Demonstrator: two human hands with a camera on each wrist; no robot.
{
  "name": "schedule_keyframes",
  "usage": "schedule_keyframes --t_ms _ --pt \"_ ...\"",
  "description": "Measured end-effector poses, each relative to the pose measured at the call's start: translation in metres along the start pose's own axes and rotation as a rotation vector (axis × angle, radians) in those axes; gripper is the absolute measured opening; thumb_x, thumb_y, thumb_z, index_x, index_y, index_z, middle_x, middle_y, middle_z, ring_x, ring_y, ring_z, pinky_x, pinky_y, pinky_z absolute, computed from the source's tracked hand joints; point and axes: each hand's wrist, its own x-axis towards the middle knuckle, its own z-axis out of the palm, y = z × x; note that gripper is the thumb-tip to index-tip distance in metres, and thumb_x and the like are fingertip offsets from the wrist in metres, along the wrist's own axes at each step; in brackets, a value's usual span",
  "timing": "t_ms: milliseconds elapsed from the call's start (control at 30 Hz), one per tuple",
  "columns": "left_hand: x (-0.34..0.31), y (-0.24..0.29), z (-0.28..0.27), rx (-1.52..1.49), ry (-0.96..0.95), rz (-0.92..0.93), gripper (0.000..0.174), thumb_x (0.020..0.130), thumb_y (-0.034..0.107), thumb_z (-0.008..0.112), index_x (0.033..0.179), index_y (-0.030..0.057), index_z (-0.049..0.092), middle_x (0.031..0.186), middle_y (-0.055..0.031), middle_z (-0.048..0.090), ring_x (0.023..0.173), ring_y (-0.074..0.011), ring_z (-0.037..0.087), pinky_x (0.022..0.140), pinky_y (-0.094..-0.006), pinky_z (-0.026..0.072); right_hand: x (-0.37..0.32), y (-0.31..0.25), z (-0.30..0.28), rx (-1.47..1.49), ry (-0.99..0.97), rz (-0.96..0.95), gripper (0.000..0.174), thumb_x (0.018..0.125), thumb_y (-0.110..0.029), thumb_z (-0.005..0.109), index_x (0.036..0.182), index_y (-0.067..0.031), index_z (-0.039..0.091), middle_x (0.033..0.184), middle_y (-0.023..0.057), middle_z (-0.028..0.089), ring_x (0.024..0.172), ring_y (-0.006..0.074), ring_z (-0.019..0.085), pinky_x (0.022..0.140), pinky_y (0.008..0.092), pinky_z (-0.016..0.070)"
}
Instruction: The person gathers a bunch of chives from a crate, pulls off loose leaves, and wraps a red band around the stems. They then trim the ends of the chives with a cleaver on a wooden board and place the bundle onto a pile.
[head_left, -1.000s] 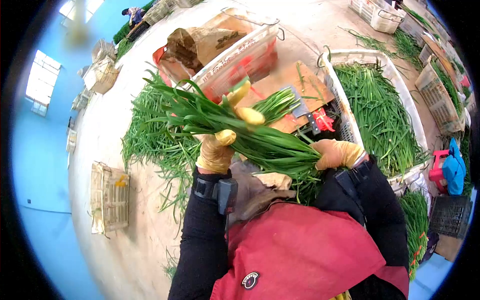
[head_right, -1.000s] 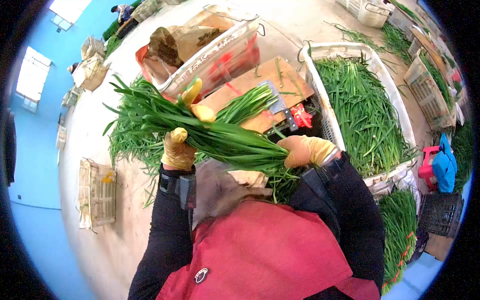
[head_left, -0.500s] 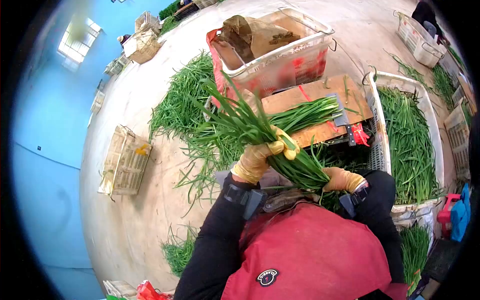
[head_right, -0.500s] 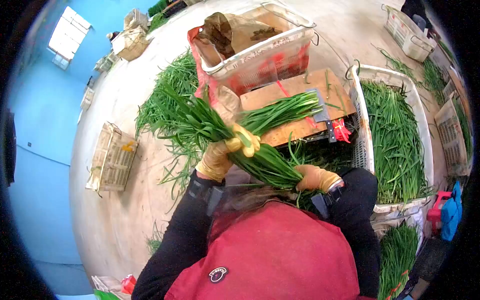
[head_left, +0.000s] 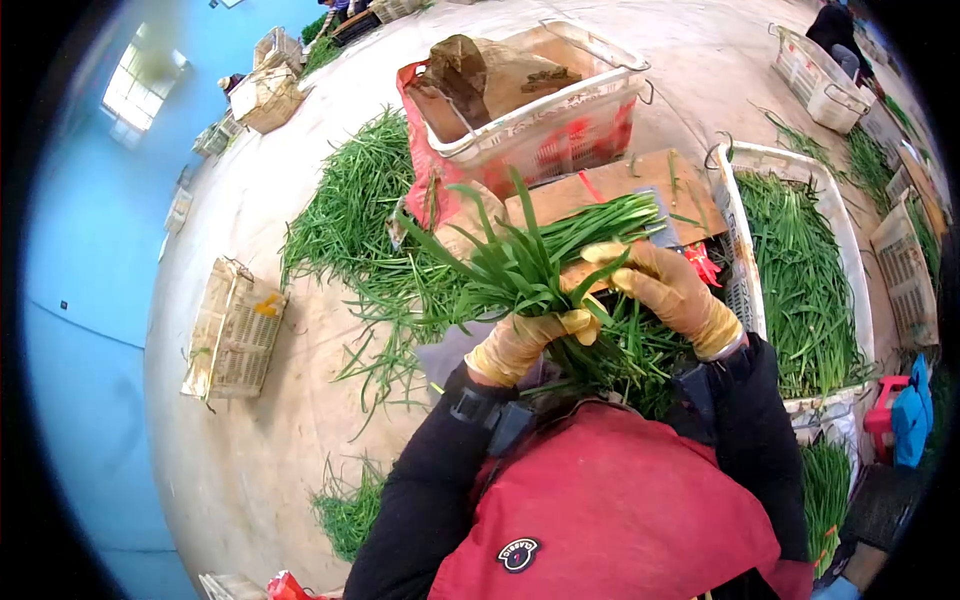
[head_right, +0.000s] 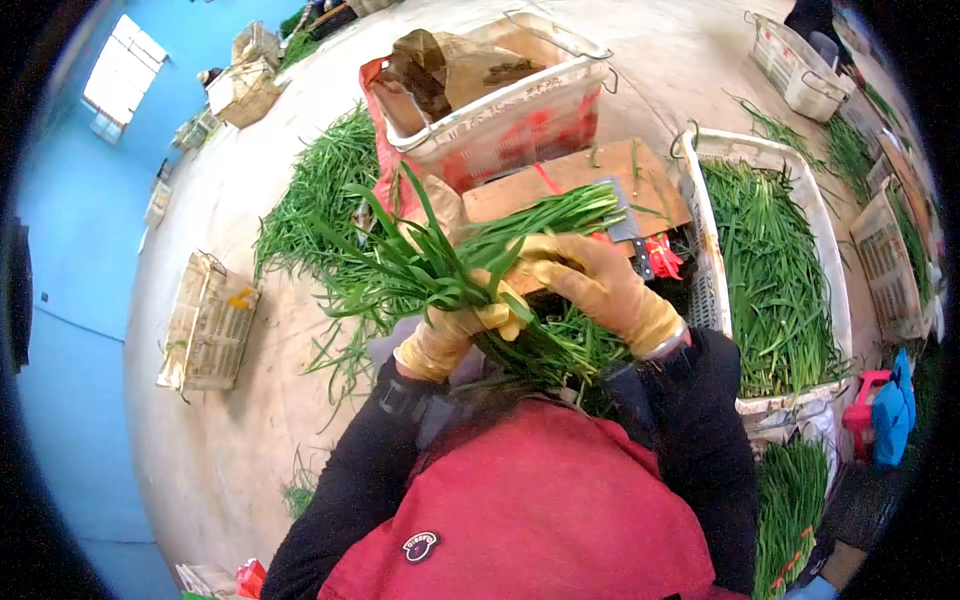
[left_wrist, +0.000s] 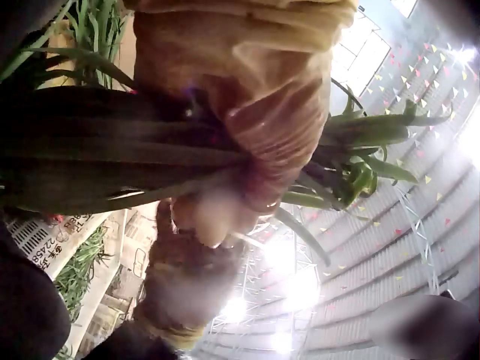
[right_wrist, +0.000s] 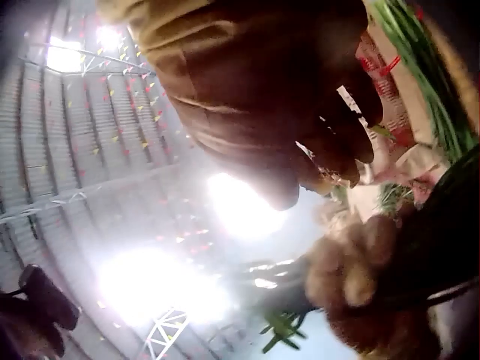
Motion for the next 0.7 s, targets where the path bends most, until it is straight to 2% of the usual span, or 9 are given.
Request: schedule_keyframes --t_ms 100,167,200,267,367,467,600,667,700 --pt "-0.016 0.009 0.006 -0.021 -0.033 -0.023 0.025 0.085 0.016 0.067 0.105 0.0015 0.064 0.084 -0.0042 0.064 0.08 -0.011 0.057 0.073 -0.0255 0.0447 0.013 -0.021 0.006 0.021 -0.047 -0.025 0.03 0.095 -0.018 0.056 0.118 0.0007 0.061 0.109 0.0085 0.066 0.102 0.0158 0.06 0.09 0.0305 0.0468" --pt "-0.01 0.008 -0.01 0.052 -0.209 0.376 0.022 0.084 0.016 0.068 0.1 0.0012 0.067 0.087 -0.0058 0.066 0.084 -0.0123 0.059 0.079 -0.0269 0.0467 0.005 -0.014 0.001 0.04 -0.035 0.055 0.031 0.096 -0.022 0.056 0.117 0.0004 0.061 0.109 0.0076 0.066 0.101 0.0131 0.059 0.087 0.0274 0.0473" --pt "-0.009 0.014 -0.014 0.176 -0.137 0.291 0.018 0.082 0.014 0.071 0.096 0.0016 0.069 0.091 -0.0086 0.068 0.086 -0.0168 0.061 0.08 -0.0308 0.0484 -0.005 -0.006 -0.004 0.073 -0.004 0.106 0.032 0.096 -0.023 0.057 0.117 0.0004 0.061 0.107 0.0066 0.066 0.1 0.0123 0.059 0.087 0.0269 0.0473" --pt "-0.029 0.027 -0.009 0.354 0.204 -0.136 0.02 0.082 0.019 0.071 0.092 0.0007 0.07 0.096 -0.0109 0.068 0.091 -0.0194 0.062 0.082 -0.0334 0.049 -0.022 0.009 -0.014 0.133 0.049 0.182 0.034 0.096 -0.026 0.057 0.118 0.0004 0.062 0.104 0.0046 0.065 0.096 0.0107 0.058 0.086 0.0257 0.0471" --pt "-0.028 0.035 -0.002 0.349 0.047 0.201 0.014 0.085 0.013 0.068 0.092 0.001 0.071 0.098 -0.0094 0.068 0.092 -0.0137 0.061 0.082 -0.0295 0.0493 -0.043 0.023 -0.023 0.132 0.011 0.259 0.037 0.097 -0.026 0.055 0.123 -0.0004 0.058 0.108 0.0035 0.064 0.097 0.0106 0.057 0.087 0.0253 0.046" --pt "-0.012 0.045 0.0 0.446 0.131 -0.017 0.017 0.088 0.017 0.064 0.092 0.0016 0.07 0.103 -0.0072 0.067 0.092 -0.0142 0.061 0.083 -0.028 0.0484 -0.039 0.02 -0.022 0.028 -0.066 0.226 0.044 0.097 -0.029 0.054 0.131 -0.0003 0.053 0.114 0.0056 0.062 0.104 0.0117 0.056 0.092 0.0273 0.044" --pt "0.004 0.062 0.027 0.258 -0.016 0.111 0.021 0.084 0.021 0.065 0.085 -0.0001 0.07 0.097 -0.0126 0.069 0.092 -0.0206 0.064 0.085 -0.0337 0.049 -0.013 -0.012 -0.011 0.159 -0.188 0.186 0.054 0.095 -0.033 0.056 0.137 -0.0003 0.046 0.125 0.0082 0.059 0.11 0.0143 0.052 0.096 0.0288 0.0408" --pt "0.013 0.073 0.031 0.378 0.027 0.252 0.026 0.086 0.023 0.065 0.088 -0.0017 0.07 0.094 -0.0119 0.07 0.087 -0.0216 0.065 0.083 -0.0342 0.0506 0.002 0.028 0.002 0.129 -0.121 0.061 0.048 0.095 -0.038 0.054 0.128 -0.0032 0.055 0.109 0.0078 0.064 0.098 0.013 0.058 0.087 0.0268 0.0462" --pt "0.013 0.074 0.024 0.315 0.219 0.247 0.027 0.089 0.025 0.064 0.091 -0.0016 0.069 0.093 -0.0113 0.07 0.085 -0.0206 0.065 0.081 -0.0327 0.0511 0.011 0.034 0.011 0.167 -0.191 0.145 0.048 0.096 -0.04 0.052 0.128 -0.0038 0.057 0.111 0.0091 0.065 0.101 0.0149 0.058 0.089 0.0279 0.0455"
